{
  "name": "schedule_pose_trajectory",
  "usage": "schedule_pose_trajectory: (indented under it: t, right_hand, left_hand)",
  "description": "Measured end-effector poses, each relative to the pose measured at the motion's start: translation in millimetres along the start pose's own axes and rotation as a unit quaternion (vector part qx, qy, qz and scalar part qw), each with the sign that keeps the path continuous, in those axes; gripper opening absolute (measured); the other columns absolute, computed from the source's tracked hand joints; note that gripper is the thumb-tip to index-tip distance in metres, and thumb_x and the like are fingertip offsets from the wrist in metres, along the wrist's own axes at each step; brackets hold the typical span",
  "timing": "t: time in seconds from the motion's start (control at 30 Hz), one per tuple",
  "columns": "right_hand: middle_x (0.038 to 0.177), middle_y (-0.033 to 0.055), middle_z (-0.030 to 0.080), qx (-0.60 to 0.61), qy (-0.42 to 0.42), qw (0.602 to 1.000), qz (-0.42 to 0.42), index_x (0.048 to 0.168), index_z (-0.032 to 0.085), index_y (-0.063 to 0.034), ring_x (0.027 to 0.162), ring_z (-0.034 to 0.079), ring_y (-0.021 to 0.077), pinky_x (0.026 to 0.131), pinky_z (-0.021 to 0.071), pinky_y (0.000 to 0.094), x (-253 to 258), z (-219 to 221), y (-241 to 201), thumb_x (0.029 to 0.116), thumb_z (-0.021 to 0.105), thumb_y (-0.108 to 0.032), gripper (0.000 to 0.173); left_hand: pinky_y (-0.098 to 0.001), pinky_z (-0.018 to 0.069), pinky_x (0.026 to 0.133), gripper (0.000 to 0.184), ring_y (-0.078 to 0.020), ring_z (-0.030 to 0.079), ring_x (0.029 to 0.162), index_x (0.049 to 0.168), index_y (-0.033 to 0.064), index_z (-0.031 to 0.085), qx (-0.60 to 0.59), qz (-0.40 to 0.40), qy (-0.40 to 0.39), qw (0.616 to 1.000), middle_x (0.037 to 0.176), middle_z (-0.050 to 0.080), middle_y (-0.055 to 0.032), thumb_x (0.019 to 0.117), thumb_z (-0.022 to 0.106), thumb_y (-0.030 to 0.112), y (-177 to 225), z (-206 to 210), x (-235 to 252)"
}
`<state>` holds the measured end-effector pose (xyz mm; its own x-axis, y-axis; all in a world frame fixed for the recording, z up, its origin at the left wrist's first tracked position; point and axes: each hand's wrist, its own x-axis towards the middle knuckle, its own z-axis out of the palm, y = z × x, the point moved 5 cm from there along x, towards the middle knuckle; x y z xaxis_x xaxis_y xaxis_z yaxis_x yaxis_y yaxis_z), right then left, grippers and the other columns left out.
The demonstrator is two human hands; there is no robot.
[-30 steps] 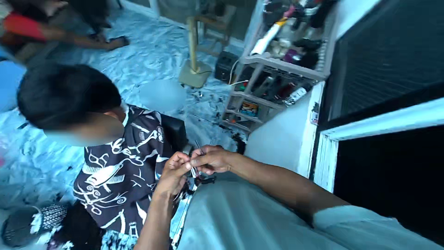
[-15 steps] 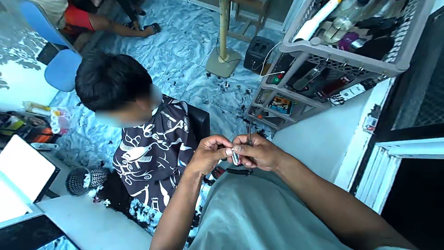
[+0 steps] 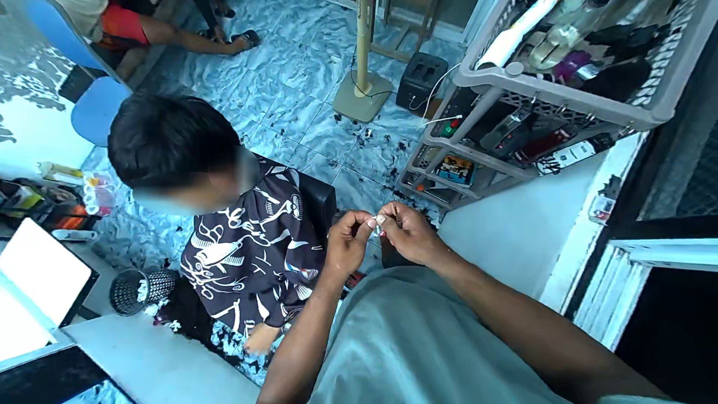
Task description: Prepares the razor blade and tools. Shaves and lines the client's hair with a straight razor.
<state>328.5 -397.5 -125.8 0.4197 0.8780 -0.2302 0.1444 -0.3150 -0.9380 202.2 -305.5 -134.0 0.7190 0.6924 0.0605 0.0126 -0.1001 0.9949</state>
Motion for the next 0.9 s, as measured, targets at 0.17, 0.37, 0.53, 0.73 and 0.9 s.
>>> schedule_pose_trajectory:
  t: [0.17, 0.37, 0.53, 0.73, 0.9]
  right_hand:
    - [0.067, -0.0004, 0.051, 0.269, 0.12, 0.943, 0.156, 0.106, 0.057, -0.0065, 0.045, 0.04, 0.0058, 0.042, 0.039, 0.0206, -5.2, -12.6, 20.0, 0.1094, 0.046, -0.018, 0.016]
    - [0.071, -0.0004, 0.056, 0.195, 0.399, 0.869, 0.216, 0.114, 0.062, -0.0064, 0.044, 0.04, 0.006, 0.041, 0.0399, 0.0222, -74.6, -150.9, 88.6, 0.1077, 0.054, -0.022, 0.019]
    - [0.066, -0.0001, 0.054, 0.145, 0.598, 0.742, 0.265, 0.107, 0.06, -0.0067, 0.04, 0.036, 0.0064, 0.037, 0.0346, 0.0233, -159.3, -240.2, 132.1, 0.104, 0.057, -0.018, 0.012]
    - [0.071, 0.0052, 0.069, 0.149, 0.665, 0.691, 0.24, 0.103, 0.065, -0.0029, 0.037, 0.038, 0.0071, 0.035, 0.0326, 0.0239, -168.2, -258.6, 161.5, 0.102, 0.058, -0.01, 0.01]
    - [0.069, 0.0042, 0.065, 0.076, 0.659, 0.697, 0.27, 0.1, 0.067, -0.0034, 0.042, 0.044, 0.0104, 0.041, 0.0394, 0.029, -164.1, -263.5, 172.4, 0.0993, 0.06, -0.013, 0.012]
  left_hand:
    - [-0.0312, 0.0585, 0.071, 0.011, -0.012, 0.065, 0.078, 0.104, 0.0007, 0.068, 0.017, 0.072, 0.105, 0.992, 0.091, 0.068, -0.0055, 0.1011, 0.059, 0.007, -5.6, 29.4, 4.8]
    - [-0.043, 0.0634, 0.075, 0.014, -0.0192, 0.07, 0.08, 0.115, 0.0063, 0.058, -0.114, -0.013, 0.162, 0.98, 0.091, 0.068, -0.0026, 0.1076, 0.046, 0.011, -11.4, -19.2, 5.4]
    - [-0.0348, 0.0631, 0.066, 0.01, -0.0155, 0.068, 0.069, 0.106, 0.0066, 0.053, -0.128, -0.069, 0.194, 0.97, 0.082, 0.066, 0.0001, 0.1055, 0.044, 0.003, -27.6, -37.5, -23.0]
    - [-0.0332, 0.0637, 0.064, 0.01, -0.015, 0.07, 0.069, 0.107, 0.0034, 0.054, -0.123, -0.108, 0.174, 0.971, 0.082, 0.067, -0.0014, 0.1037, 0.046, 0.0, -45.6, -29.7, -34.8]
    - [-0.0331, 0.0638, 0.065, 0.008, -0.0146, 0.069, 0.069, 0.106, 0.0034, 0.054, -0.116, -0.108, 0.155, 0.975, 0.082, 0.066, -0.0016, 0.1034, 0.047, 0.0, -46.7, -27.7, -32.2]
